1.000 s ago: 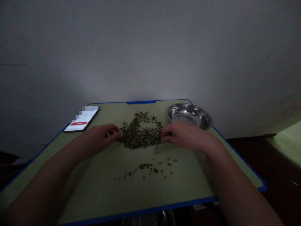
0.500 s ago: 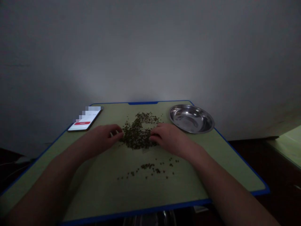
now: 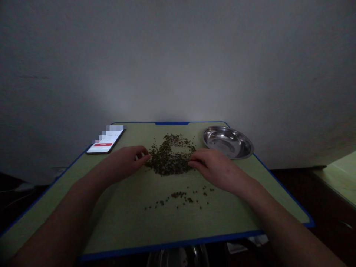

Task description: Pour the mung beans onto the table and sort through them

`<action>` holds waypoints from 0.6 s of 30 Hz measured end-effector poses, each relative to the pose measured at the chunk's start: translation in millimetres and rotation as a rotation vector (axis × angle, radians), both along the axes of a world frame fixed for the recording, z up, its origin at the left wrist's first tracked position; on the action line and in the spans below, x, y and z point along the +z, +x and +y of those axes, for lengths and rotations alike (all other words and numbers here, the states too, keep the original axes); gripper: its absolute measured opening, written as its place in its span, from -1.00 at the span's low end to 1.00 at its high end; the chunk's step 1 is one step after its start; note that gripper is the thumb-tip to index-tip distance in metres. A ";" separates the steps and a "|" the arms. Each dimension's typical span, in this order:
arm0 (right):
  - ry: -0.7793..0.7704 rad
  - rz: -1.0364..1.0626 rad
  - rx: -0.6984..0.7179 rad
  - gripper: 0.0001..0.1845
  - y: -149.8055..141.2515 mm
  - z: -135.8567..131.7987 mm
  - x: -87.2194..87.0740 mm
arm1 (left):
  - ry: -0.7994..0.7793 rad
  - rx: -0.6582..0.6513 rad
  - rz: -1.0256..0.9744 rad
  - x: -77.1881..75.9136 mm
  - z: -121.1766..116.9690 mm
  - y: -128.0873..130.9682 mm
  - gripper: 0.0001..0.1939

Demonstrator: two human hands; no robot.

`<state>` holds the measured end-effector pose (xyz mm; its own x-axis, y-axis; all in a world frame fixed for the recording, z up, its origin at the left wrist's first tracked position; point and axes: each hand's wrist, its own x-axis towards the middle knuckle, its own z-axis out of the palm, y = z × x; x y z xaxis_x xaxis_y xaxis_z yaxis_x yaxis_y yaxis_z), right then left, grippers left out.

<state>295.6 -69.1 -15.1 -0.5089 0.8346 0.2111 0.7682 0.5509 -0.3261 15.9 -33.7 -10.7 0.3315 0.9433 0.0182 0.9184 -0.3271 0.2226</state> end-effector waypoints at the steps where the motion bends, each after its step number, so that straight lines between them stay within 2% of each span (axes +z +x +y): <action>1: -0.033 0.001 -0.021 -0.71 6.2 -4.1 0.3 | 0.001 -0.002 -0.001 0.3 -0.4 0.1 -0.63; 10: -0.154 0.066 -0.221 -0.64 53.3 -37.5 -5.4 | 0.000 -0.014 -0.003 0.7 -0.3 2.2 -0.63; 18: -0.198 0.090 -0.201 -0.64 75.7 -65.3 -10.2 | -0.013 -0.004 0.003 2.6 -0.8 3.2 -0.63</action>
<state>371.4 -134.3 -25.3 -0.3157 0.9462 0.0705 0.8188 0.3092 -0.4836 19.1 -34.5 -8.1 0.3357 0.9420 0.0052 0.9176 -0.3283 0.2240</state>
